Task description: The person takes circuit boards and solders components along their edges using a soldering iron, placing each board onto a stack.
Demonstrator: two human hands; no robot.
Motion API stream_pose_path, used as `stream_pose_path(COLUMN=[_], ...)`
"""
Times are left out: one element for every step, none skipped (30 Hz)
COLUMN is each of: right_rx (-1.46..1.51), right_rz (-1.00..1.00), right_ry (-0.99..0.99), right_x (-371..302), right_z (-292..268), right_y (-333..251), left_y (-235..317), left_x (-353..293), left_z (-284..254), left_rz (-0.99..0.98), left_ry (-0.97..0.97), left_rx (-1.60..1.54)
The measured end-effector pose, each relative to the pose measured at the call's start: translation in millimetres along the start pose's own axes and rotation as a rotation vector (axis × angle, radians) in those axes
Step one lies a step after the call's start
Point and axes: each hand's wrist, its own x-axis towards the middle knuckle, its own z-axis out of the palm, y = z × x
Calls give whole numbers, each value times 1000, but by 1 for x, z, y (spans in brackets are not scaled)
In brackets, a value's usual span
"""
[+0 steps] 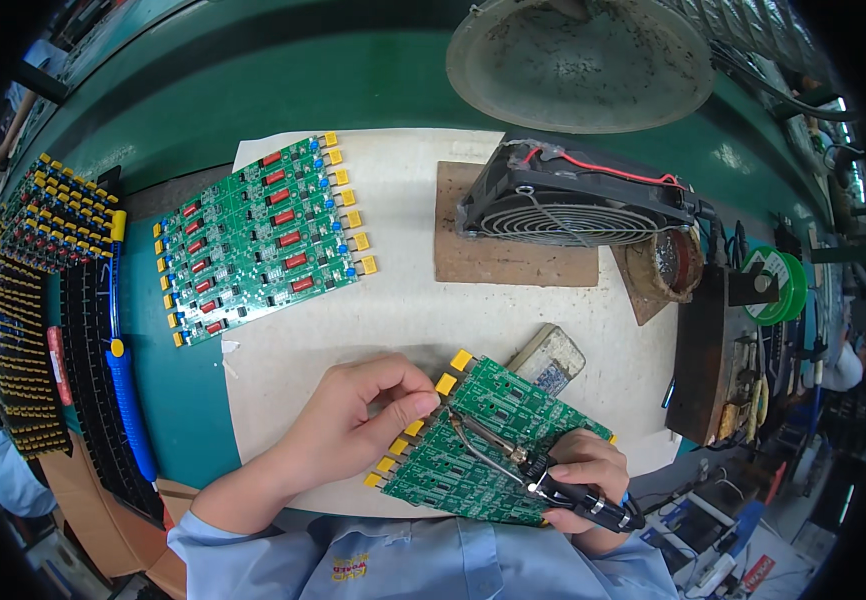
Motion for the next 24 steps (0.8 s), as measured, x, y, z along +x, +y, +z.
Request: stream_pose_path(right_rx=[38,75,113,113,116,119,122,125,125,97,69,42,14,15,3,-8,-19,-30,-31,-33,-35,-37,-40,-39], right_rz=[5,10,15,14,20,27,33,39,40,26,13,0,-13,-13,-13,-14,-15,-16,-15,-18,-22,-27,-31,-30], right_ry=[31,61,91,89,101,113,124,136,135,99,63,28,-8,-9,-21,-32,-43,-55,-54,-54,-54,-54,-54,-53], right_x=[0,-1,-1,-2,-3,-4,-5,-5,-4,-3,-1,0,1,2,2,3,3,4,4,3,3,3,3,3], right_z=[0,1,1,2,2,3,3,4,3,3,2,1,1,1,1,1,1,1,1,1,1,2,2,2], right_y=[0,0,-1,-1,0,0,0,0,0,0,0,-1,-1,-2,-2,-2,-3,-2,-2,-2,-2,-2,-2,-2], left_y=[1,1,1,1,1,0,-1,-1,-1,0,1,2,2,2,2,1,1,1,1,2,4,5,6,6], left_x=[0,0,0,0,0,0,0,0,-1,-1,-2,-3,-3,-4,-4,-3,-3,-3,-3,-3,-4,-4,-5,-4], left_z=[0,0,1,1,1,2,2,2,2,2,2,1,1,1,0,0,0,-1,-1,-1,-2,-2,-3,-2], left_rz=[-1,-1,-2,-1,-5,-9,-13,-18,-18,-33,-49,-65,-81,-82,-81,-80,-79,-78,-79,-83,-86,-90,-92,-94], left_ry=[0,1,2,4,10,17,24,31,32,27,23,18,13,15,17,20,22,24,24,16,8,0,-7,-8], left_rx=[-2,-4,-6,-7,-7,-7,-7,-6,-7,0,7,14,22,21,32,44,55,67,67,77,88,98,108,108])
